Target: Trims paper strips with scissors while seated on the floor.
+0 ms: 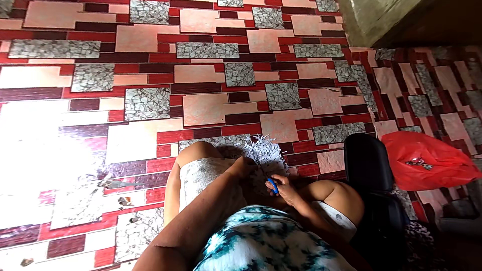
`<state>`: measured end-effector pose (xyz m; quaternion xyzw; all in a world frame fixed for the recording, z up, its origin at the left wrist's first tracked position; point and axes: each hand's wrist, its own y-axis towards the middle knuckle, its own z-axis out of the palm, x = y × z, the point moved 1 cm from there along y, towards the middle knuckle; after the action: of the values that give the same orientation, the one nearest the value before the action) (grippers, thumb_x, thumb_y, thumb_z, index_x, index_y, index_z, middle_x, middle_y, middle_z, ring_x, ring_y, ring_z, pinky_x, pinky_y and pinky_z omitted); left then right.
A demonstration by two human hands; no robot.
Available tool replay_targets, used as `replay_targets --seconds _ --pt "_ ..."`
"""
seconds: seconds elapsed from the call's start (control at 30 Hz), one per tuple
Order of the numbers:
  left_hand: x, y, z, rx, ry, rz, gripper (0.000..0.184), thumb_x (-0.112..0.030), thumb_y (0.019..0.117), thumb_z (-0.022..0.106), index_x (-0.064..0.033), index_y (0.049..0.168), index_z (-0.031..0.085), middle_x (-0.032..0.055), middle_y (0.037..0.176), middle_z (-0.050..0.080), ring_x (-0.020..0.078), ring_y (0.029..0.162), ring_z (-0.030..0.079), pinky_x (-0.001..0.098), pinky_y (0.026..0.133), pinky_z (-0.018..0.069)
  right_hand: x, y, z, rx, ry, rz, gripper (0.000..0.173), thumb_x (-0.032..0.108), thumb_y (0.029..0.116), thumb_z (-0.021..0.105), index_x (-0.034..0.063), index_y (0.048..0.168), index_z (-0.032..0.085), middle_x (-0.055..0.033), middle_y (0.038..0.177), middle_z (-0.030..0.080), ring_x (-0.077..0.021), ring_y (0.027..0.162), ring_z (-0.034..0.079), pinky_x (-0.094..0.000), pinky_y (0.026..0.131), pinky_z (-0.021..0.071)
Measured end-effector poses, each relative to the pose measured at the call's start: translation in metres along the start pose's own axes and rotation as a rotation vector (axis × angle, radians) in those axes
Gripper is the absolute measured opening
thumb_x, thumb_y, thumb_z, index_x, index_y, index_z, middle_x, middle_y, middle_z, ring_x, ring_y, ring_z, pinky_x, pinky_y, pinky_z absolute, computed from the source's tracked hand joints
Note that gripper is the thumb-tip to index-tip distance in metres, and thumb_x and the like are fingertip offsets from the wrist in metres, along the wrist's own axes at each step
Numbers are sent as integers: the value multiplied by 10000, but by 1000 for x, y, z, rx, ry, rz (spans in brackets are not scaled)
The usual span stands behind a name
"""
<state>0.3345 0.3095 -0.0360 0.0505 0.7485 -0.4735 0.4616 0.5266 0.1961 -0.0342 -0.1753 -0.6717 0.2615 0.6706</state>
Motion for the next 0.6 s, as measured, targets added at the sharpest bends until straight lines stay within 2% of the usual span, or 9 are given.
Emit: replay_targets --seconds 0.17,0.33,0.4,0.47,0.6 --pt "1 1 0 -17 -16 -5 223 -202 1054 583 -3 1098 673 8 787 625 32 583 508 209 576 449 2 0 -1 -64 1 -13 174 70 957 670 -33 1094 641 -6 753 671 -53 602 620 -198 558 520" --pt "2 1 0 -33 -35 -16 213 -196 1049 594 -5 1087 678 9 787 639 32 590 530 209 591 468 3 0 -3 -117 27 1 205 46 968 660 -51 1147 630 -14 751 671 -49 590 612 -197 551 517" --pt "2 1 1 -49 -63 -25 203 -192 1047 597 -8 1086 675 7 778 643 30 576 531 204 575 463 2 -1 -4 -91 34 40 209 93 994 637 -33 1160 615 -19 761 672 -56 599 614 -194 531 494" --pt "2 1 1 -48 -87 -28 213 -178 1050 586 11 1114 662 26 814 647 44 610 548 217 606 483 2 -1 -4 -35 3 78 255 151 1005 622 -21 1192 600 -27 803 674 -74 642 618 -213 551 488" --pt "3 2 1 -41 -92 -25 208 -173 1049 590 15 1107 656 21 809 643 36 606 546 211 601 480 0 -1 -2 -8 -22 49 279 153 984 648 -23 1194 596 -25 839 674 -66 665 624 -208 568 498"
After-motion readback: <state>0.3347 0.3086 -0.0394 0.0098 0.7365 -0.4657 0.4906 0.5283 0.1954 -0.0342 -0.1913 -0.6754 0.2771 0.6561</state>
